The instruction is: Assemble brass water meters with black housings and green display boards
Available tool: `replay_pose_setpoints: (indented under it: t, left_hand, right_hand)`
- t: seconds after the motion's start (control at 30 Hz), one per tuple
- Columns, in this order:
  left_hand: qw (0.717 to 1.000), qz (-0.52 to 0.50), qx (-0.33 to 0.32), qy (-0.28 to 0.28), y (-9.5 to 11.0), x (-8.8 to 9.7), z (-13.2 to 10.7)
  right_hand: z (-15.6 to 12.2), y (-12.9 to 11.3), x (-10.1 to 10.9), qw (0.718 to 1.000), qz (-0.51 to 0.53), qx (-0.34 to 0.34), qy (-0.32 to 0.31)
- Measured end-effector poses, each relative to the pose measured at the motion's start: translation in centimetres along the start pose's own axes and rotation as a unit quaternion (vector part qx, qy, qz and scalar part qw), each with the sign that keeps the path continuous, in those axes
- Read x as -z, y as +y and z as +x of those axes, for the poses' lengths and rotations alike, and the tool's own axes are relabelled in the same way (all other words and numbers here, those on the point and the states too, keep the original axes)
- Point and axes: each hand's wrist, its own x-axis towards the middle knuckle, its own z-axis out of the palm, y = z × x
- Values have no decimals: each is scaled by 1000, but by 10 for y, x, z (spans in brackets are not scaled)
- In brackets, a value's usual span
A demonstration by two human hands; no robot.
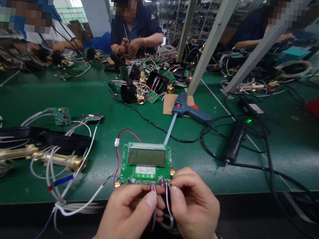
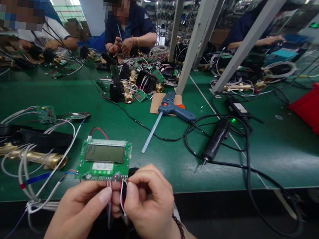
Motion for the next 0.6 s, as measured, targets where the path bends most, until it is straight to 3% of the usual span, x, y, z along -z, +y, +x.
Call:
replay_pose_setpoints:
  t: [0.17, 0.4, 0.53, 0.6]
  left_hand:
    - [999, 30, -43, 4, 4, -3, 0]
    - [987, 69, -65, 128, 4, -8, -3]
    - [965, 175, -144, 133, 0, -4, -4]
    - [943, 227, -197, 147, 1, -1, -5]
  right_hand:
    - [2, -1, 0, 1000, 1, -2, 3]
    - [4, -3, 0, 1000, 11, 10, 14]
    - [5, -6, 0, 999, 18, -8, 28]
    - [7, -10, 2, 998, 43, -48, 2]
